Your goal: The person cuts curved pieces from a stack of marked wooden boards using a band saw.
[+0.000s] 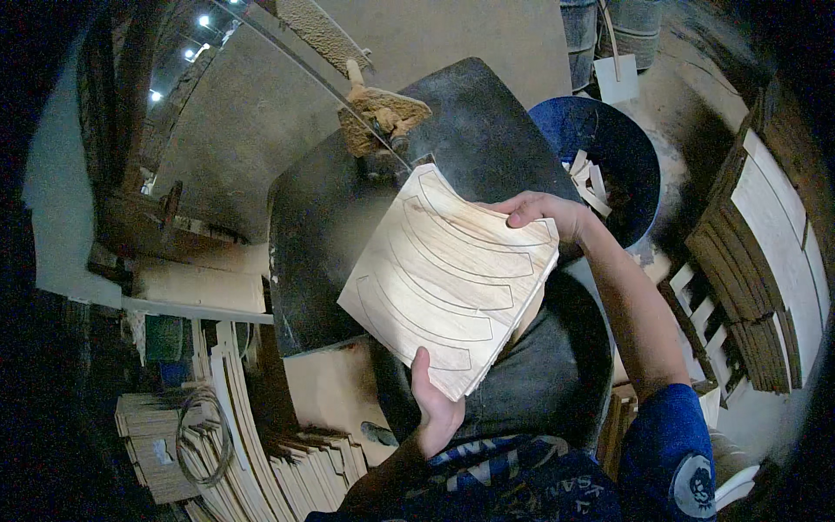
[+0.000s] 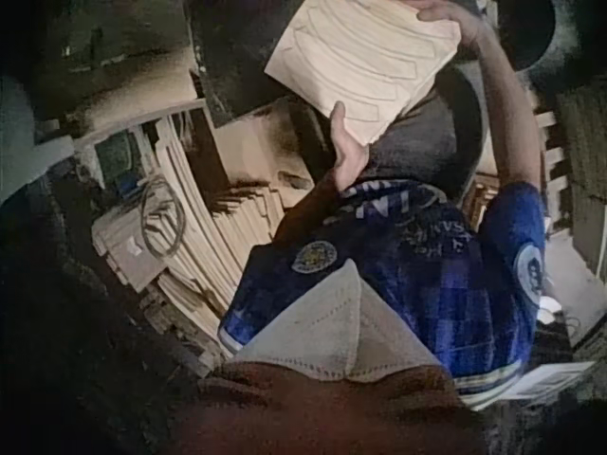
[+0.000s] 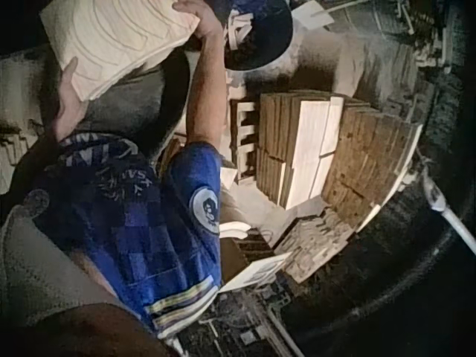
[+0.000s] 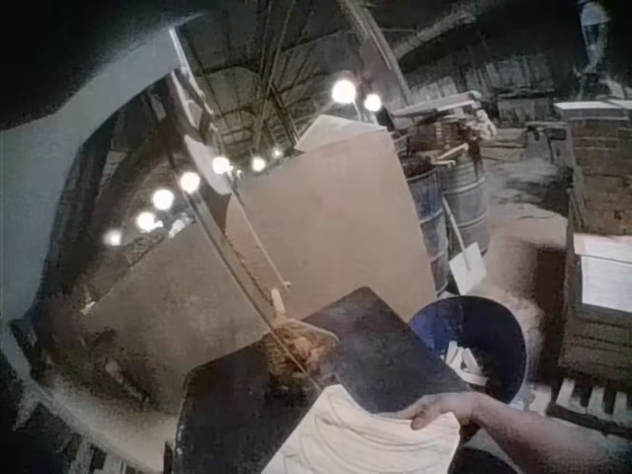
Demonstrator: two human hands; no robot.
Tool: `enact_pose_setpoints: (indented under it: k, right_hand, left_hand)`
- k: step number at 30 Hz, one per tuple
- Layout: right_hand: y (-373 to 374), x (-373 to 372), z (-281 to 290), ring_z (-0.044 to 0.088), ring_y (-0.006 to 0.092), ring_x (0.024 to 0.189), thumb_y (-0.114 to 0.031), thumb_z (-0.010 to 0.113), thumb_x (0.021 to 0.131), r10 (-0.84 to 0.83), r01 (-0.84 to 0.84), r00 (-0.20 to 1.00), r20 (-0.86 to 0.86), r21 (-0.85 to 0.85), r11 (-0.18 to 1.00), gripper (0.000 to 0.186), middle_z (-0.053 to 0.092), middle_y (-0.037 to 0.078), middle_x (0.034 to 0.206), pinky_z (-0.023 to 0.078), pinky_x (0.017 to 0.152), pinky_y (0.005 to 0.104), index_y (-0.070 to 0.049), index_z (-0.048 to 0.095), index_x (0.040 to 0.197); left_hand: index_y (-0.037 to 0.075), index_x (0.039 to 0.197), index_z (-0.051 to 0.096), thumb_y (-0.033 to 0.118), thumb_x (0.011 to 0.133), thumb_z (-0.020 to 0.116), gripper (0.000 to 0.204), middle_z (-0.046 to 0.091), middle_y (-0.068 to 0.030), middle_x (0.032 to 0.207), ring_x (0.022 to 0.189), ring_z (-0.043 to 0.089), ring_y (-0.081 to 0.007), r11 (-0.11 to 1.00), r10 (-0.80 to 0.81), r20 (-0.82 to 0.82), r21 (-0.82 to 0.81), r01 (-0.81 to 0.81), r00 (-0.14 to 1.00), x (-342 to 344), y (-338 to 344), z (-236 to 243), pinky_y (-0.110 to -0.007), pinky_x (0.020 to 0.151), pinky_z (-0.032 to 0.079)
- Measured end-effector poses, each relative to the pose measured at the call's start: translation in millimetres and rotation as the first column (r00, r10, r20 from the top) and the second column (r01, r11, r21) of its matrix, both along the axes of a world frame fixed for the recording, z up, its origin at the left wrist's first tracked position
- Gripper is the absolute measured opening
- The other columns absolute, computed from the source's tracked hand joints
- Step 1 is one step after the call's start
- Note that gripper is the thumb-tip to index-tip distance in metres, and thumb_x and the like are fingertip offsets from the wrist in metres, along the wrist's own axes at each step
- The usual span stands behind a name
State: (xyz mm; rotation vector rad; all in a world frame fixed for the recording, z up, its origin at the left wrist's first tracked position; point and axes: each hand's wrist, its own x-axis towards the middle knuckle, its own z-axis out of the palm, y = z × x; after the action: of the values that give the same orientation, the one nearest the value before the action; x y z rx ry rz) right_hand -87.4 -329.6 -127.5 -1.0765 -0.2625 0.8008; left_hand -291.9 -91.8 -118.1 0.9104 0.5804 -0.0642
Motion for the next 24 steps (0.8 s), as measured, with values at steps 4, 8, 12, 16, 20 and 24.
enact_pose_setpoints:
  k: [4,8,12,16,20,24]
  right_hand:
    - [-1,5,-4,0.065,0.0218,0.109,-0.028,0.071,0.068,0.017,-0.018,1.0,0.003,0.036,0.999,0.083,0.061,0.021,0.129,0.047,0.099,0.027,0.007,0.048,0.14]
    - [-2,7,-6,0.063,0.0227,0.113,-0.028,0.071,0.069,0.02,-0.021,1.0,0.015,0.034,0.999,0.082,0.059,0.02,0.133,0.045,0.102,0.0285,0.007,0.048,0.14]
    - [-1,5,-5,0.059,0.0238,0.121,-0.022,0.071,0.07,0.004,-0.006,1.0,0.025,0.104,0.995,0.079,0.056,0.02,0.137,0.041,0.107,0.0302,0.007,0.047,0.14]
    - [0,5,-5,0.057,0.0225,0.122,-0.019,0.071,0.071,0.012,-0.021,0.998,0.062,0.153,0.988,0.077,0.056,0.019,0.138,0.037,0.108,0.0279,0.008,0.047,0.139]
    - [0,5,-9,0.058,0.0193,0.118,-0.02,0.072,0.071,0.005,-0.011,0.998,0.061,0.094,0.995,0.077,0.057,0.017,0.137,0.039,0.106,0.0262,0.006,0.048,0.139]
    - [0,4,-16,0.057,0.0217,0.122,-0.022,0.074,0.069,0.007,-0.008,1.0,0.012,0.114,0.993,0.079,0.057,0.015,0.138,0.038,0.108,0.0265,0.005,0.049,0.139]
  left_hand:
    - [0.004,0.15,0.029,0.043,0.096,0.046,0.069,0.041,-0.0141,0.149,0.135,0.042,-0.0314,1.0,-0.019,0.065,-0.005,0.019,0.998,0,-2,1,-0.043,0.112,0.032]
    - [0.003,0.15,0.029,0.044,0.096,0.047,0.07,0.041,-0.0139,0.149,0.135,0.042,-0.0314,1.0,-0.005,0.001,-0.023,0.006,1.0,1,-2,1,-0.043,0.112,0.033]
    - [0.003,0.149,0.031,0.044,0.097,0.047,0.069,0.04,-0.0133,0.151,0.136,0.041,-0.0307,1.0,0.025,-0.036,0.016,-0.024,0.999,-1,1,-5,-0.044,0.113,0.033]
    - [0.004,0.15,0.031,0.048,0.096,0.05,0.072,0.038,-0.0115,0.153,0.137,0.04,-0.0304,0.999,0.006,0.001,0.038,-0.006,1.0,-11,13,-24,-0.045,0.114,0.031]
    - [0.001,0.141,0.042,0.03,0.091,0.066,0.063,0.05,-0.0205,0.135,0.125,0.049,-0.0398,0.614,-0.184,0.154,0.789,-0.009,0.971,-24,41,-53,-0.051,0.107,0.038]
    - [0.0,0.138,0.044,0.014,0.088,0.073,0.06,0.055,-0.023,0.124,0.112,0.057,-0.0426,-0.185,-0.588,0.213,0.904,-0.386,0.78,-33,65,-76,-0.052,0.098,0.047]
